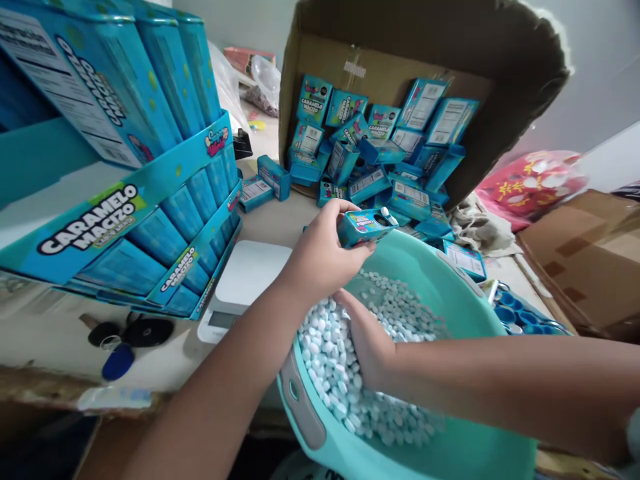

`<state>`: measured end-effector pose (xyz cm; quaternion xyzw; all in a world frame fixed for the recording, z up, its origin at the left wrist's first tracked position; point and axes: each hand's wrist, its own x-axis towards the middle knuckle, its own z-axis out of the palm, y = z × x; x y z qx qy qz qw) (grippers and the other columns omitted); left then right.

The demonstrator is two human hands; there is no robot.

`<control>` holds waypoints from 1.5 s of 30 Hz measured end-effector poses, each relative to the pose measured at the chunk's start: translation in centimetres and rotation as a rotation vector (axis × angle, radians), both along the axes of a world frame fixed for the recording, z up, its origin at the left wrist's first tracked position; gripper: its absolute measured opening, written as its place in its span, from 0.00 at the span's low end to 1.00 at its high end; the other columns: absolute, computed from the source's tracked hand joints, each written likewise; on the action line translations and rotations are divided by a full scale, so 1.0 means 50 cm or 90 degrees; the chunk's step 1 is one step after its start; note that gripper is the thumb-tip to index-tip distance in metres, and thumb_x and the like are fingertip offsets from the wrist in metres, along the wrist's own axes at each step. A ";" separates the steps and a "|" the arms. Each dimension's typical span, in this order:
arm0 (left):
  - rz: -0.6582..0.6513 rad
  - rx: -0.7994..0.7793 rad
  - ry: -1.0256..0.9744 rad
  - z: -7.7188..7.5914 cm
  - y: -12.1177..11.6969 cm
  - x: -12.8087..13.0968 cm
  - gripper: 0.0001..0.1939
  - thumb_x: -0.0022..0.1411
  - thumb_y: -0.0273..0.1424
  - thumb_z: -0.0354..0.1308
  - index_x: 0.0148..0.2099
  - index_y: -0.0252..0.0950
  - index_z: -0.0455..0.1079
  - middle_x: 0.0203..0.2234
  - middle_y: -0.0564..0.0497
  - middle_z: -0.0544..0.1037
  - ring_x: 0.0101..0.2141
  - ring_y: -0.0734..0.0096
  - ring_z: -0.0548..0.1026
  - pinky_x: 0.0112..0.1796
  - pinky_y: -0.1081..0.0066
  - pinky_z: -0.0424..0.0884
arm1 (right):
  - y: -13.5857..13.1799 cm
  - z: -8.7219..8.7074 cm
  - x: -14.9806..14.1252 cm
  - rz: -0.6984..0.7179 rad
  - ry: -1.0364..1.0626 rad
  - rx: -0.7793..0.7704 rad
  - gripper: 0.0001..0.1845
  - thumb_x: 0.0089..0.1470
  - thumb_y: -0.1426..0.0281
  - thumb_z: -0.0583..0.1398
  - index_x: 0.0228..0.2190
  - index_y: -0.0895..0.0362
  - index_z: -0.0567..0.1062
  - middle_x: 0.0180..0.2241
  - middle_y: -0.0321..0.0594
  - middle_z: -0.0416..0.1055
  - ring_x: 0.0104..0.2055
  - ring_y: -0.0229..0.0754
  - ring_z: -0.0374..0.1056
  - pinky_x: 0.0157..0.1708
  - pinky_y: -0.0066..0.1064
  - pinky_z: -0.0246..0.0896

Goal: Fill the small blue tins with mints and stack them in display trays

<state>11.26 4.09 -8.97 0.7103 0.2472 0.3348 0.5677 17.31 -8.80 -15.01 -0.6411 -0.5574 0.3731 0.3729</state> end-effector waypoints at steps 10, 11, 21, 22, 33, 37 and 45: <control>-0.043 0.050 0.115 0.002 0.005 -0.011 0.22 0.56 0.35 0.65 0.52 0.45 0.65 0.41 0.50 0.79 0.42 0.58 0.78 0.41 0.63 0.73 | 0.005 0.058 0.038 -0.016 0.447 -0.239 0.37 0.64 0.49 0.36 0.54 0.50 0.74 0.41 0.45 0.81 0.47 0.54 0.77 0.53 0.55 0.66; -0.043 0.059 0.128 0.004 0.004 -0.012 0.21 0.57 0.35 0.65 0.52 0.45 0.65 0.41 0.50 0.79 0.42 0.58 0.78 0.41 0.63 0.73 | -0.005 0.065 0.045 -0.037 0.474 -0.264 0.37 0.63 0.48 0.37 0.53 0.50 0.75 0.41 0.46 0.81 0.46 0.55 0.77 0.51 0.55 0.67; -0.051 0.117 0.194 0.009 0.000 -0.019 0.26 0.51 0.33 0.65 0.53 0.44 0.68 0.38 0.50 0.79 0.32 0.62 0.76 0.28 0.69 0.66 | -0.098 0.146 0.128 -0.262 0.500 -0.142 0.23 0.62 0.50 0.48 0.38 0.50 0.75 0.34 0.46 0.80 0.36 0.53 0.77 0.34 0.46 0.75; -0.066 0.122 0.197 0.008 0.000 -0.019 0.27 0.50 0.32 0.64 0.55 0.44 0.69 0.38 0.50 0.79 0.32 0.62 0.76 0.28 0.69 0.67 | -0.097 0.156 0.137 -0.269 0.481 -0.109 0.22 0.63 0.51 0.48 0.39 0.50 0.75 0.35 0.46 0.80 0.38 0.53 0.77 0.34 0.46 0.75; -0.369 0.172 0.175 0.040 -0.020 -0.029 0.24 0.50 0.30 0.64 0.51 0.42 0.77 0.47 0.49 0.81 0.43 0.56 0.79 0.43 0.65 0.73 | -0.025 0.224 0.171 -0.296 0.330 0.200 0.24 0.65 0.53 0.42 0.50 0.39 0.73 0.53 0.36 0.74 0.65 0.54 0.61 0.59 0.58 0.61; -0.349 0.163 0.161 0.036 -0.018 -0.029 0.25 0.48 0.27 0.64 0.51 0.44 0.77 0.47 0.50 0.81 0.44 0.55 0.79 0.43 0.65 0.73 | -0.020 0.202 0.178 -0.268 0.299 0.200 0.25 0.66 0.53 0.41 0.48 0.39 0.74 0.52 0.36 0.75 0.64 0.53 0.62 0.60 0.59 0.59; -0.346 0.132 0.144 0.033 -0.015 -0.028 0.20 0.48 0.28 0.64 0.46 0.42 0.79 0.36 0.51 0.83 0.36 0.58 0.80 0.34 0.68 0.72 | -0.013 0.193 0.172 -0.276 0.217 0.182 0.25 0.66 0.51 0.41 0.43 0.40 0.76 0.41 0.38 0.76 0.51 0.53 0.72 0.50 0.55 0.67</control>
